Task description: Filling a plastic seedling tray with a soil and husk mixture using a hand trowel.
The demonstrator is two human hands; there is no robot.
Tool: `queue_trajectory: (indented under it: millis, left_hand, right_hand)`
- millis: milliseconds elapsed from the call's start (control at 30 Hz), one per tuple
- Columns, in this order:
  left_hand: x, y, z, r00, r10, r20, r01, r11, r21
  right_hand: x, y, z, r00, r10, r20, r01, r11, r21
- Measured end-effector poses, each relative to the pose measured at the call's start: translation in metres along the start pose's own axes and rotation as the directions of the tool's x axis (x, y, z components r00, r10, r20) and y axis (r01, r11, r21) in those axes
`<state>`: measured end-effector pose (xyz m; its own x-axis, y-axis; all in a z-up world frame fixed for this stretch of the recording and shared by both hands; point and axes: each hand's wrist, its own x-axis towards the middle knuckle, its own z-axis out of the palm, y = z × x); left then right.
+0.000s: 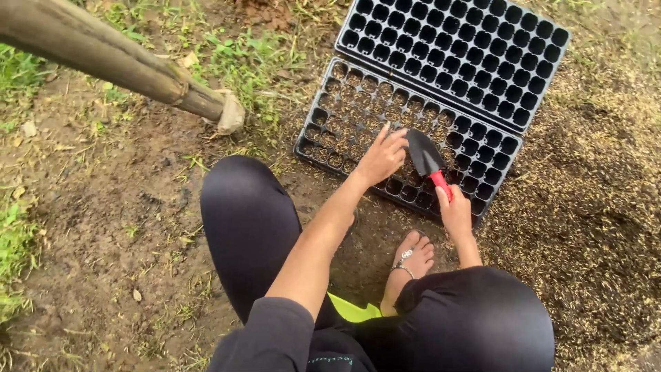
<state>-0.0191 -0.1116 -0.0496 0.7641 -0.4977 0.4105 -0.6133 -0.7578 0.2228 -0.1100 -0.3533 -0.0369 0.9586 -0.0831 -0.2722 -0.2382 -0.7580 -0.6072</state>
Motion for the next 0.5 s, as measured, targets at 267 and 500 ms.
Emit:
queue_trajectory:
  millis: [267, 500]
  left_hand:
    - [0.003, -0.072, -0.056, 0.664, -0.707, -0.244, 0.663, 0.707, -0.245]
    - [-0.032, -0.106, -0.070, -0.113, -0.975, -0.192, 0.827, 0.015, -0.562]
  right_hand:
    - [0.014, -0.018, 0.005, 0.994, -0.101, 0.047, 0.102, 0.995, -0.009]
    - [0.015, -0.021, 0.027, 0.992, -0.103, 0.075, 0.107, 0.992, -0.061]
